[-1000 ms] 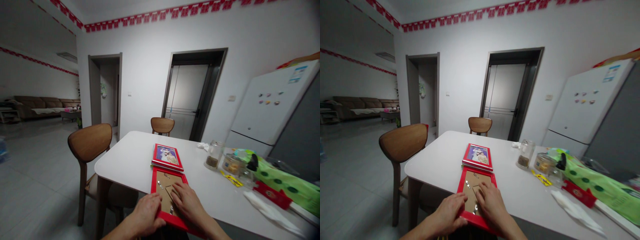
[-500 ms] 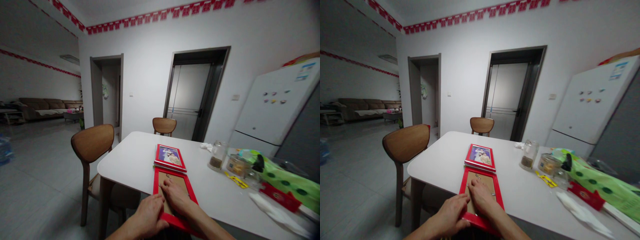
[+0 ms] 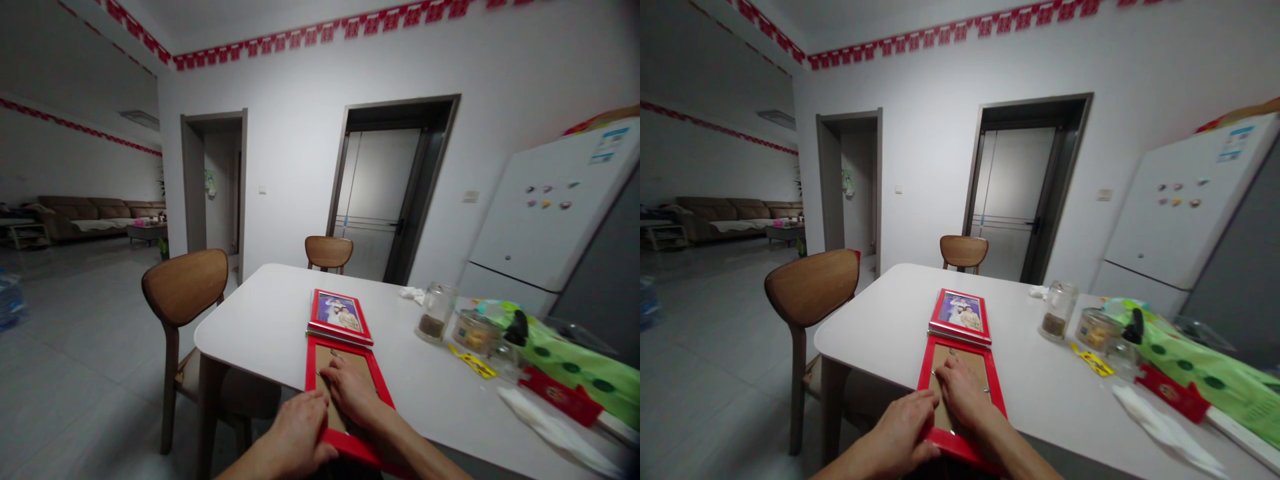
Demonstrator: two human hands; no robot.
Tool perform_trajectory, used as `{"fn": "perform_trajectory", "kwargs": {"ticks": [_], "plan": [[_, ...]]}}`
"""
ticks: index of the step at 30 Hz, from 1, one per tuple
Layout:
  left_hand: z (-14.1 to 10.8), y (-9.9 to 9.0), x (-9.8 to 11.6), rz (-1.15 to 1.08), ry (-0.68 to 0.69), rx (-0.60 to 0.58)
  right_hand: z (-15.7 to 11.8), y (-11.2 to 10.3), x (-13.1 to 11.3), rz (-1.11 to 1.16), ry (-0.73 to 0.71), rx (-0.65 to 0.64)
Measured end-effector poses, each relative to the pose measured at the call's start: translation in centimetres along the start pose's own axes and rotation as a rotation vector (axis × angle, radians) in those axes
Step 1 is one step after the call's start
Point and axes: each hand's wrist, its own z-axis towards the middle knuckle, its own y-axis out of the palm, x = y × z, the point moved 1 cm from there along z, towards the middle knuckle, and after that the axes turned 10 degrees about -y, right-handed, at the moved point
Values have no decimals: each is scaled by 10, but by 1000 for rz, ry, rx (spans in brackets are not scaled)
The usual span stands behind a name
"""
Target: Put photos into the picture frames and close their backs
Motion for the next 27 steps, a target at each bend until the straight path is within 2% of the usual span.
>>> {"fn": "perform_trajectory", "kwargs": {"ticks": [8, 11, 18, 27], "plan": [[0, -2, 1, 2, -24, -28, 1, 7, -6, 3, 63, 37], [0, 1, -1, -6, -31, -24, 3, 5, 4, 39, 139, 68], [-2, 3, -3, -4, -37, -71, 20, 5, 46, 9, 435, 131], [-4, 2, -1, -2, -63, -57, 38, 14, 55, -2, 614, 146]]}}
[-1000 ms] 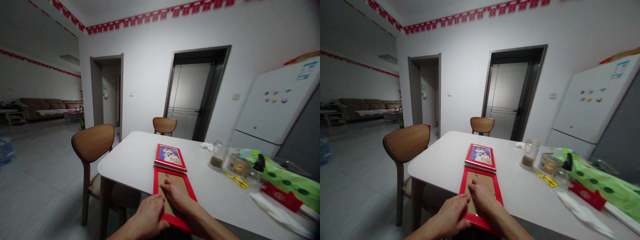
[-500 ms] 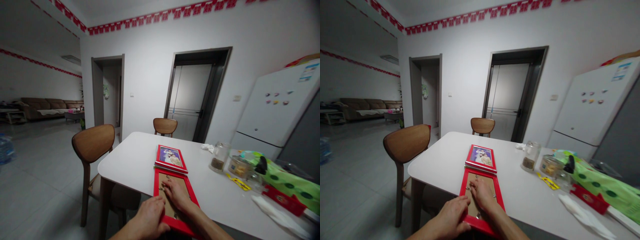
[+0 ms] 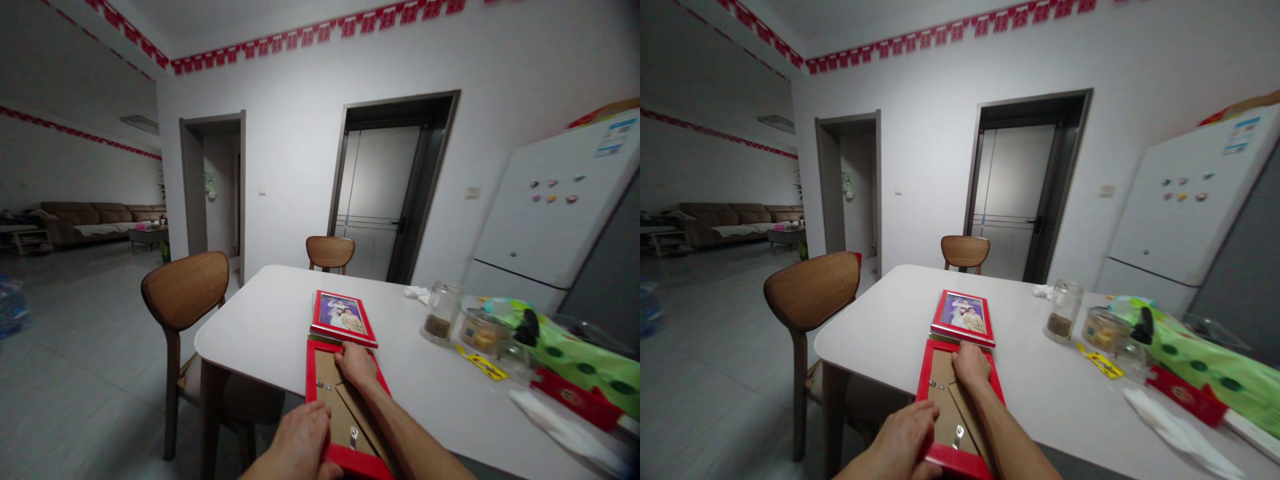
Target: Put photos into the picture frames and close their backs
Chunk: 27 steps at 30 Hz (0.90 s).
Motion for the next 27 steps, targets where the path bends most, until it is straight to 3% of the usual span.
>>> {"fn": "perform_trajectory", "kwargs": {"ticks": [6, 12, 15, 18, 21, 24, 25, 27], "plan": [[2, -2, 3, 54, 19, -61, 1, -9, 8, 128, -56, 23], [20, 26, 19, 66, 128, -89, -27, -40, 37, 290, -115, 101], [22, 33, 24, 22, 121, -86, -54, -54, 63, 554, 22, 129], [15, 27, 29, -60, 145, -21, -89, -60, 77, 959, 256, 169], [6, 10, 45, -286, 233, 123, -120, -53, 58, 1380, 276, 103], [4, -2, 69, -725, 260, 229, -136, -38, 19, 1783, 268, -52], [5, -4, 77, -880, 257, 241, -138, -34, 8, 1883, 274, -46], [8, -6, 92, -1125, 245, 224, -138, -31, -5, 2025, 300, 82]]}}
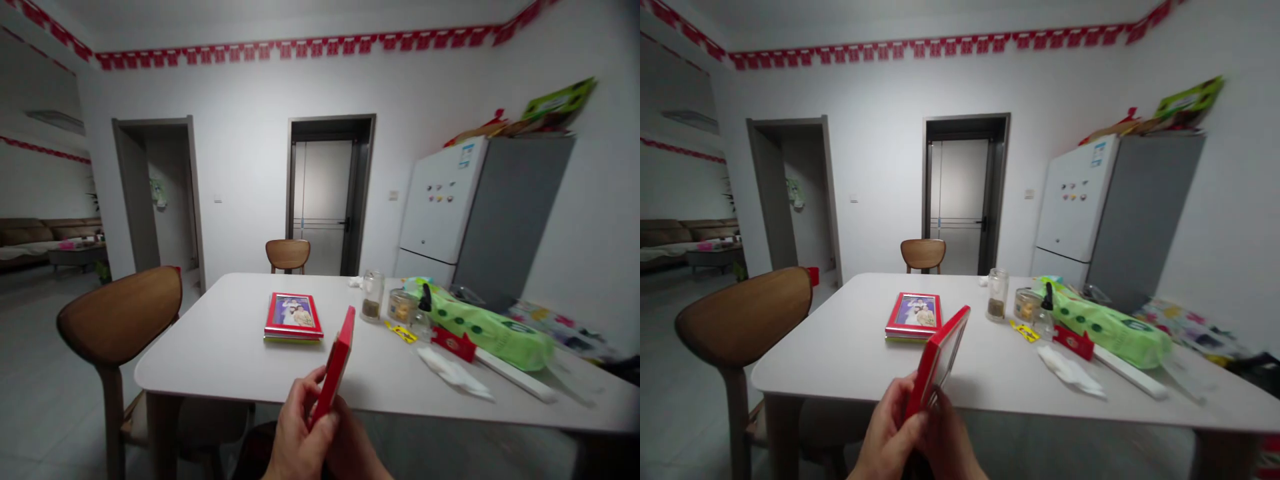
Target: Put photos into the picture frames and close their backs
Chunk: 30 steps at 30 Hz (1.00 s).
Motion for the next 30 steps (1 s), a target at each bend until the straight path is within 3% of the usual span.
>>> {"fn": "perform_trajectory", "kwargs": {"ticks": [3, 7, 10, 12, 14, 18, 23, 30], "plan": [[11, 12, 10, -171, -48, 4, 3, -3, -18, 73, -137, 146], [37, 18, 13, -322, -139, -19, 17, -39, -79, -170, -259, 223], [58, 26, -12, -347, -248, -142, 34, -79, -124, -602, -266, 297], [68, 35, -39, -307, -279, -175, 47, -102, -145, -1007, -223, 323], [75, 43, -67, -181, -340, -169, 59, -121, -159, -1216, -195, 335], [85, 53, -98, 184, -372, -129, 81, -143, -168, -1477, -201, 363], [97, 52, -98, 644, -293, -71, 105, -153, -164, -1767, -204, 359], [97, 35, -102, 691, -361, 8, 113, -141, -155, -2027, -245, 290]]}}
